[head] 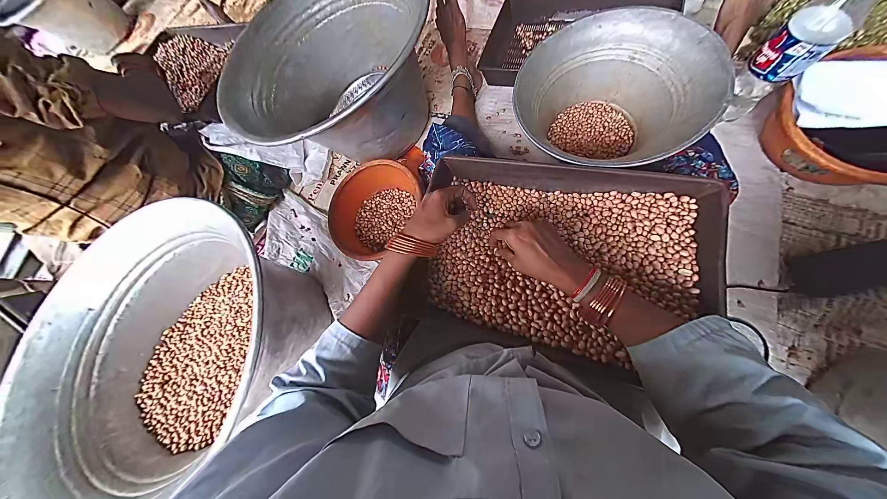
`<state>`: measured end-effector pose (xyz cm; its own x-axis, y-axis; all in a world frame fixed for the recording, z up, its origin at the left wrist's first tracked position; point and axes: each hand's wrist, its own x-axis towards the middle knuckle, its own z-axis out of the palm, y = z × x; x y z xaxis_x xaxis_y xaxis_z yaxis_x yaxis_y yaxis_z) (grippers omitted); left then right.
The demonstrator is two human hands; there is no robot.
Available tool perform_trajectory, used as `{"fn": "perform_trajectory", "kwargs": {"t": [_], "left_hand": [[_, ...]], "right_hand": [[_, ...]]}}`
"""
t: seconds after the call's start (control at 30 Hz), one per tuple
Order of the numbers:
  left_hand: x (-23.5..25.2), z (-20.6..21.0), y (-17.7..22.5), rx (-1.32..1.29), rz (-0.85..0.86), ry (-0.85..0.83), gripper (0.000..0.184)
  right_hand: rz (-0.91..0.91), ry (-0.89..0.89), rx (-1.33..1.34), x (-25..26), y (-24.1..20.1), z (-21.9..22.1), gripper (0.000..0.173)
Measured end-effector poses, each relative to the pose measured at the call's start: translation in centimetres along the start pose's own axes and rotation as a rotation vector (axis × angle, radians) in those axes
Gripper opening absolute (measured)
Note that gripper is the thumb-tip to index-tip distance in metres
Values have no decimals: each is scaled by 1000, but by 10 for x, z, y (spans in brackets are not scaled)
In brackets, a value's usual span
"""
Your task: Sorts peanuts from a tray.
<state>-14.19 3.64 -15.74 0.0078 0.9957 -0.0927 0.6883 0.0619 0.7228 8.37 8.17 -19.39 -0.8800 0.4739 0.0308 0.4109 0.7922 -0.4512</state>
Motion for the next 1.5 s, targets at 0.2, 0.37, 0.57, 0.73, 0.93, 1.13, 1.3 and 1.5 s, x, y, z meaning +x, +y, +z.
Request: {"fn": "perform_trajectory", "kwargs": {"t": [0.2,0.37,0.57,0.73,0.93,1.13,1.3,1.5], "left_hand": [[-26,26,13,269,20,-216,13],[-30,35,16,269,34,-208,14],[-33,41,13,302,78,-244,18],[-34,35,21,-278,-8,-334,22],[-34,33,48,-516,-214,-563,19],[-24,-46,22,182,-243,-59,7],[-15,-67,16,499,-210,231,19],[20,-13,14,665,-324,36,21]], "right_hand": [[79,-62,-55,0,-4,-1,20],[142,-134,-98,-1,-10,-4,21],[209,-176,-97,-5,-17,-31,16],[70,51,-62,-19,-32,-51,12],[-82,205,35,-22,-48,-49,8],[44,290,-9,-20,-14,-57,19],[133,328,152,-18,-7,-66,16],[-61,269,1030,-35,27,-55,27]]}}
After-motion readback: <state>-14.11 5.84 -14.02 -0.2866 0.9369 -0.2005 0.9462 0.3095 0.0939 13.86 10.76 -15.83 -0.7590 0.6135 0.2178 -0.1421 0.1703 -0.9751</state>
